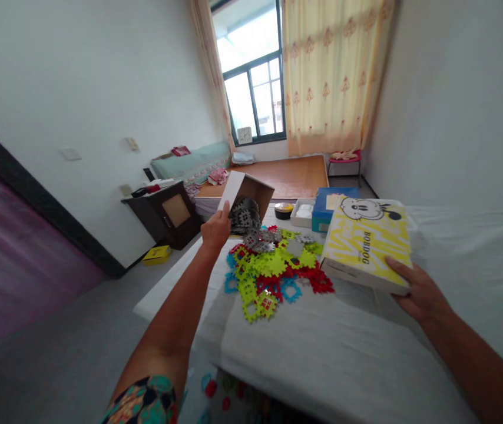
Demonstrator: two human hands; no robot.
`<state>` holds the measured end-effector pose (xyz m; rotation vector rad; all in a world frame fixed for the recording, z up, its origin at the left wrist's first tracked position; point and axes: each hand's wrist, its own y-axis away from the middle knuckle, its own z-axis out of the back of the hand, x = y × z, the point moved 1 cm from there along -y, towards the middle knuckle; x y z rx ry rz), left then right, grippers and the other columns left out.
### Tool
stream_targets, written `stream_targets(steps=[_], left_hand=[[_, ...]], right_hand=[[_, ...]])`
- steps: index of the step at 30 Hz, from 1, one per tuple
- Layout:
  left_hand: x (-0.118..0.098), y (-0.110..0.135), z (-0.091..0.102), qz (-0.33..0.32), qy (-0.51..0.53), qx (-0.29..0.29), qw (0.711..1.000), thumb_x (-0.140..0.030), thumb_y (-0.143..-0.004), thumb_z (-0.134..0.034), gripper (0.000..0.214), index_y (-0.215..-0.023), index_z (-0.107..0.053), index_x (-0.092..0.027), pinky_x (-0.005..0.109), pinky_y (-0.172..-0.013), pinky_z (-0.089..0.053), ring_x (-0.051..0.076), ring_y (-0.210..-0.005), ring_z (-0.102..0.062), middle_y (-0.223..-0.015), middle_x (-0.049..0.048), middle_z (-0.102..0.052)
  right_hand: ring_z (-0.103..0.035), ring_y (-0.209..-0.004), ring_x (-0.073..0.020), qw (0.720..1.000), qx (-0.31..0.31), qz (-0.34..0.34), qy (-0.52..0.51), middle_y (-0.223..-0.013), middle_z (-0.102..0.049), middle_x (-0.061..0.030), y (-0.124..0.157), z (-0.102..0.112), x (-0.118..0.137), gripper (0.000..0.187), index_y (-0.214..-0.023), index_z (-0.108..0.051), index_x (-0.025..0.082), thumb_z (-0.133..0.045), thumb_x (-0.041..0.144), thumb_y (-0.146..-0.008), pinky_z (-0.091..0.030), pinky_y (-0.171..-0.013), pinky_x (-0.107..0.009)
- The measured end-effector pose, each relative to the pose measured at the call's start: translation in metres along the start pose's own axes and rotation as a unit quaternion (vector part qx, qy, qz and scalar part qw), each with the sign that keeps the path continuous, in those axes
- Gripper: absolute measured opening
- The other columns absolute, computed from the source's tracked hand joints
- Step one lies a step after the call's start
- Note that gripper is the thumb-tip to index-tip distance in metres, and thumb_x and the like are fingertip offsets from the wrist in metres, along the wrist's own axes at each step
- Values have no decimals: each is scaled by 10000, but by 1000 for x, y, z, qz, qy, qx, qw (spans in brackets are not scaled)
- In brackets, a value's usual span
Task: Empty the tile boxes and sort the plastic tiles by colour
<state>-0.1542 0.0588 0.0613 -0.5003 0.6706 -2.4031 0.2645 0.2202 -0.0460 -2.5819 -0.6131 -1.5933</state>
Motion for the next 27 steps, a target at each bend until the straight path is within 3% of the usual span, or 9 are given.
stream_targets(steps=[8,14,27], left_hand=[[2,8,8,-69,11,-67,995,-247,-957,-286,545,-1498,-348,-220,271,-663,-414,209,-909,-601,-934,118,-634],[11,11,9,-70,20,-69,995,-266,-956,-287,529,-1468,-410,-210,260,-654,-412,197,-879,-589,-886,124,-620],[-8,4,12,-111,48,-90,989,-296,-992,-214,520,-1469,-409,-227,270,-674,-413,190,-838,-595,-820,112,-599]], right_hand=[[-716,-934,-305,1000,16,12,-15,-1089,-736,-79,0,2,-2,430,-1077,-664,233,-770,215,-660,-658,-684,-359],[-718,-927,-306,1000,14,9,-23,-1079,-740,-73,-2,2,-3,428,-1065,-667,226,-768,191,-651,-659,-686,-360],[-721,-913,-303,999,19,14,-34,-1082,-739,-79,0,1,-1,478,-1125,-661,227,-776,198,-662,-656,-663,-326]])
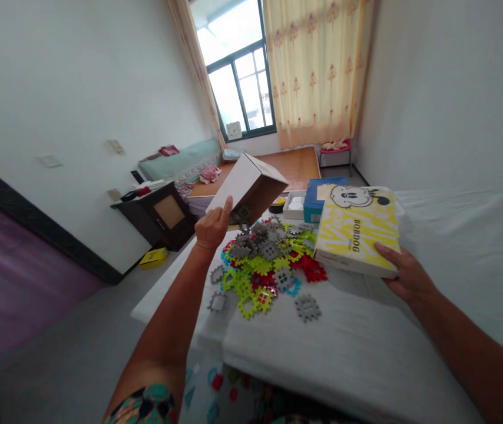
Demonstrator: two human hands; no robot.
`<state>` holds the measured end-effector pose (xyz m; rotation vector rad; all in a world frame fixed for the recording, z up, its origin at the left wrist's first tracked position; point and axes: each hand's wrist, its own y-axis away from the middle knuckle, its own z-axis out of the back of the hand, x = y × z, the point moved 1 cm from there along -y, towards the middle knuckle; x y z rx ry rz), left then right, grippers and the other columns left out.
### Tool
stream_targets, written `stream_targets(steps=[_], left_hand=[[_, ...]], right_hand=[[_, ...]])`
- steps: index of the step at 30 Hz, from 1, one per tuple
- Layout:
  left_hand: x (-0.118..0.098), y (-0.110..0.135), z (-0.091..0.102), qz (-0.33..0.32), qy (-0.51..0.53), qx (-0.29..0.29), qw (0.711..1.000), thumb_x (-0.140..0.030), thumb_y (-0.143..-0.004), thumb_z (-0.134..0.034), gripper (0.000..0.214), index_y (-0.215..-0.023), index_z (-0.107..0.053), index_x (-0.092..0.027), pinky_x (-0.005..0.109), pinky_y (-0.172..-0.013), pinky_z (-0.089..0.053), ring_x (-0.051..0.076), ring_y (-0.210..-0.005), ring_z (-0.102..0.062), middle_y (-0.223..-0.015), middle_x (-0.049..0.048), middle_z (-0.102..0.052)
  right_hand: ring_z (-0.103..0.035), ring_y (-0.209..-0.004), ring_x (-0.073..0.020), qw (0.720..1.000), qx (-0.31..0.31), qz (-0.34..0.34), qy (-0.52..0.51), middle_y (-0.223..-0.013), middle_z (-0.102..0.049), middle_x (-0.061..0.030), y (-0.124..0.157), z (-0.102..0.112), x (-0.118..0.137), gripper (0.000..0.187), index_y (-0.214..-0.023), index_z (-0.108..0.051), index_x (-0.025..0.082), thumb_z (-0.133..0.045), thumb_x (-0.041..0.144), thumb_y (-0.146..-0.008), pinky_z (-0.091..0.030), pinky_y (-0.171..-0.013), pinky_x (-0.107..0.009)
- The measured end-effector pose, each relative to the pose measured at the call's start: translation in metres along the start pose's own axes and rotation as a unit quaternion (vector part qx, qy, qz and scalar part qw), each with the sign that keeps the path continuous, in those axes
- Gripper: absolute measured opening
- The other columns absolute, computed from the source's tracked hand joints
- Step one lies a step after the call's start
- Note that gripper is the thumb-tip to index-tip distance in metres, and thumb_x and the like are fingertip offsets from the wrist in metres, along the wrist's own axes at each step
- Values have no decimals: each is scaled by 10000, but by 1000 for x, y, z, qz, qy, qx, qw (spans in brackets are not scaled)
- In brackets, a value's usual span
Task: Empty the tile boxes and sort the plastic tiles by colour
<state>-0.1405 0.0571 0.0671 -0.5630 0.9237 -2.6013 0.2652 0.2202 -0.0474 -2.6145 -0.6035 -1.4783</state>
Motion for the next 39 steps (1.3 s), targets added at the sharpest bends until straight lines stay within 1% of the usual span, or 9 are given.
stream_targets(steps=[5,7,12,20,23,27,33,35,39], left_hand=[[3,-1,7,-20,2,4,1000,-336,-1002,-183,529,-1462,-420,-222,275,-685,-420,192,-831,-590,-770,105,-566],[5,-1,12,-30,14,11,999,-355,-1003,-185,530,-1455,-429,-222,282,-698,-425,196,-836,-588,-758,104,-552],[9,0,27,-55,39,26,997,-388,-1005,-178,519,-1432,-456,-284,313,-703,-426,204,-808,-580,-734,88,-518],[15,-5,45,-81,27,44,995,-434,-995,-153,550,-1426,-457,-277,321,-692,-423,206,-795,-577,-705,77,-490],[18,-6,48,-82,26,44,995,-436,-993,-149,551,-1415,-468,-282,330,-688,-420,210,-794,-573,-710,79,-496],[19,-9,48,-90,20,46,995,-405,-999,-145,538,-1409,-473,-286,326,-682,-408,212,-810,-571,-717,79,-498],[14,-20,47,-148,12,102,984,-320,-1000,-127,531,-1424,-446,-322,328,-684,-400,213,-840,-556,-773,87,-531],[14,-24,47,-147,9,100,984,-305,-998,-127,532,-1424,-446,-320,328,-680,-397,214,-848,-554,-782,89,-535],[16,-26,48,-121,30,67,990,-306,-1000,-165,510,-1427,-443,-333,322,-668,-394,211,-820,-557,-783,86,-544]], right_hand=[[-714,-938,-312,1000,-8,4,2,-1100,-732,-88,0,0,1,472,-1118,-662,226,-770,191,-660,-656,-701,-360],[-714,-940,-312,1000,-7,4,2,-1109,-729,-87,0,1,1,470,-1110,-663,228,-769,187,-654,-656,-705,-368],[-720,-919,-305,1000,-12,10,12,-1094,-735,-68,2,0,1,441,-1079,-673,243,-775,202,-651,-659,-673,-372],[-719,-926,-303,1000,-19,14,10,-1086,-737,-77,4,-2,3,408,-1042,-676,236,-775,202,-648,-656,-690,-377],[-719,-921,-304,1000,-23,14,8,-1078,-740,-71,1,1,1,425,-1062,-670,243,-777,207,-652,-655,-692,-385],[-722,-911,-300,1000,-10,16,-2,-1076,-741,-75,0,1,-1,457,-1087,-665,227,-783,201,-647,-655,-677,-358],[-733,-862,-277,1000,-8,13,0,-1064,-745,-70,2,0,0,388,-1043,-680,216,-772,203,-666,-655,-665,-335],[-732,-870,-277,1000,-7,20,-6,-1060,-746,-64,2,0,0,391,-1051,-680,221,-767,198,-670,-655,-669,-337],[-732,-873,-272,1000,-7,21,-14,-1042,-751,-55,0,2,2,404,-1071,-673,229,-765,194,-680,-653,-663,-328]])
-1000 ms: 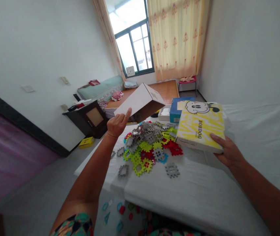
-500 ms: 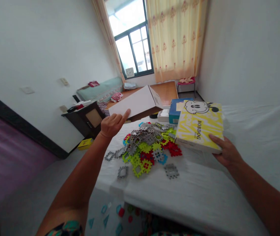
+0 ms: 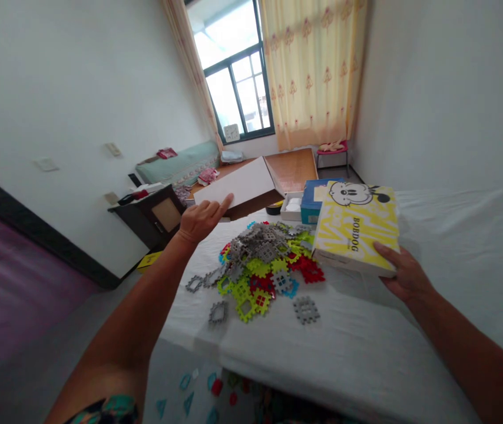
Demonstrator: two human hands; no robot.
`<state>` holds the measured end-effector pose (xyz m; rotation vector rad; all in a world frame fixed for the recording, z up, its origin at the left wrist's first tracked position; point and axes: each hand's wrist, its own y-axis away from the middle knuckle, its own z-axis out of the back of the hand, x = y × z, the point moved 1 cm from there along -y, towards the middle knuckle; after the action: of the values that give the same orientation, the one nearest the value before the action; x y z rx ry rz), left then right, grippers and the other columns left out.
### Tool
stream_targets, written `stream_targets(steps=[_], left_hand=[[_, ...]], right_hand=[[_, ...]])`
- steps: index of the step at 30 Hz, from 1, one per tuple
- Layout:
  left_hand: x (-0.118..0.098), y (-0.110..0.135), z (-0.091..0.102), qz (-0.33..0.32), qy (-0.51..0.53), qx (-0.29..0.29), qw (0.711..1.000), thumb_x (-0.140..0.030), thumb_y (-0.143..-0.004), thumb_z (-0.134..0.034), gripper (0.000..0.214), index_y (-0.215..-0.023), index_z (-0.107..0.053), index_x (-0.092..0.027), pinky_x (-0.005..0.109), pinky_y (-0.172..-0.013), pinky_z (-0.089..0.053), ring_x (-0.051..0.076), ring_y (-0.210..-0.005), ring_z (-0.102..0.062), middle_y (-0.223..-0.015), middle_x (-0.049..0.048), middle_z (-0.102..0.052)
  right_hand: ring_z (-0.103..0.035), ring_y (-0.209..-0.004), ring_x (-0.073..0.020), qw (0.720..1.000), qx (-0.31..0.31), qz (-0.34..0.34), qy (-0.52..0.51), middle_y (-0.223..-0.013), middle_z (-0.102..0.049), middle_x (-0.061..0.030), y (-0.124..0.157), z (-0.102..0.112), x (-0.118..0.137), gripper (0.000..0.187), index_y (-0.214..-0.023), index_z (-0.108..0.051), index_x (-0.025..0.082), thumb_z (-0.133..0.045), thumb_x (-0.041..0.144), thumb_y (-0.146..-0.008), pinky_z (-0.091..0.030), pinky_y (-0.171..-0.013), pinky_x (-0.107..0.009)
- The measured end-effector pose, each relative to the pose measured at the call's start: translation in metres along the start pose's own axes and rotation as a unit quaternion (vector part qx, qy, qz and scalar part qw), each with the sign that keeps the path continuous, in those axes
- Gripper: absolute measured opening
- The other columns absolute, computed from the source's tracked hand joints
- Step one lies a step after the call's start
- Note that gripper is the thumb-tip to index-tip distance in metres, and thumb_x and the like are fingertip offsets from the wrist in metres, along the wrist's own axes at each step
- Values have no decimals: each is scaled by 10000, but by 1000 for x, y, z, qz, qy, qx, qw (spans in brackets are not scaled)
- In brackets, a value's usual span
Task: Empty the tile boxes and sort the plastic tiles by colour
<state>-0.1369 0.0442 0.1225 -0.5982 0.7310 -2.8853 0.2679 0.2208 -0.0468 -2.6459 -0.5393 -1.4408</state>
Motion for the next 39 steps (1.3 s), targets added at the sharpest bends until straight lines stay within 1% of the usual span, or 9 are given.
stream_targets(steps=[5,9,11,14,22,28,31,36,39], left_hand=[[3,2,4,15,-7,-17,1000,-295,-998,-218,490,-1396,-502,-259,309,-665,-389,204,-808,-561,-766,100,-569],[-1,-3,12,146,-6,-139,979,-286,-984,-279,486,-1415,-482,-189,288,-712,-384,201,-857,-581,-857,116,-628],[-12,-8,14,207,32,-198,957,-286,-958,-340,493,-1423,-467,-183,280,-734,-386,202,-885,-588,-945,113,-653],[-42,-14,9,249,140,-209,935,-296,-909,-428,504,-1392,-501,-172,269,-706,-386,184,-796,-578,-894,72,-665],[-197,-23,-27,149,484,8,862,-216,-813,-492,484,-1282,-606,-192,217,-588,-337,107,-577,-431,-600,-56,-485],[-312,-10,-54,109,588,155,786,-230,-803,-512,487,-1280,-606,-260,203,-543,-318,98,-562,-426,-605,-62,-472],[-339,-6,-63,129,622,181,751,-275,-832,-506,456,-1277,-598,-239,197,-558,-360,101,-593,-456,-644,-46,-495],[-347,2,-60,195,744,283,573,-405,-920,-362,530,-1405,-425,-201,217,-528,-455,92,-567,-504,-791,0,-543],[-344,11,-55,203,764,302,533,-427,-921,-379,529,-1398,-417,-202,219,-538,-493,116,-697,-562,-931,49,-567]], right_hand=[[-741,-780,-253,999,-5,2,-33,-977,-764,-39,-2,1,0,459,-1075,-671,217,-785,170,-632,-646,-618,-308],[-738,-729,-223,998,-25,5,-57,-937,-767,-29,-1,0,0,441,-1058,-682,208,-775,154,-630,-638,-626,-288],[-736,-742,-206,996,-32,18,-82,-959,-764,-26,0,-2,4,424,-1067,-682,210,-744,140,-653,-635,-674,-292],[-729,-842,-193,987,-52,61,-140,-1047,-748,-32,5,-3,23,380,-1117,-668,209,-670,167,-739,-617,-792,-325],[-684,-1032,-235,961,-72,218,-158,-1134,-721,-75,36,49,95,354,-1146,-677,176,-599,270,-814,-565,-930,-376],[-729,-877,-280,994,-64,86,37,-1183,-698,-108,75,88,102,476,-1171,-679,209,-703,275,-700,-646,-650,-299],[-733,-846,-286,992,-74,29,97,-1191,-697,-86,88,97,93,572,-1181,-663,257,-770,219,-620,-648,-571,-292],[-697,-1000,-293,992,-65,-31,100,-1229,-681,-46,100,103,80,667,-1231,-623,269,-755,129,-592,-643,-774,-330],[-671,-1061,-305,992,-57,-50,97,-1255,-666,-39,111,97,80,702,-1291,-580,284,-761,176,-621,-624,-841,-360]])
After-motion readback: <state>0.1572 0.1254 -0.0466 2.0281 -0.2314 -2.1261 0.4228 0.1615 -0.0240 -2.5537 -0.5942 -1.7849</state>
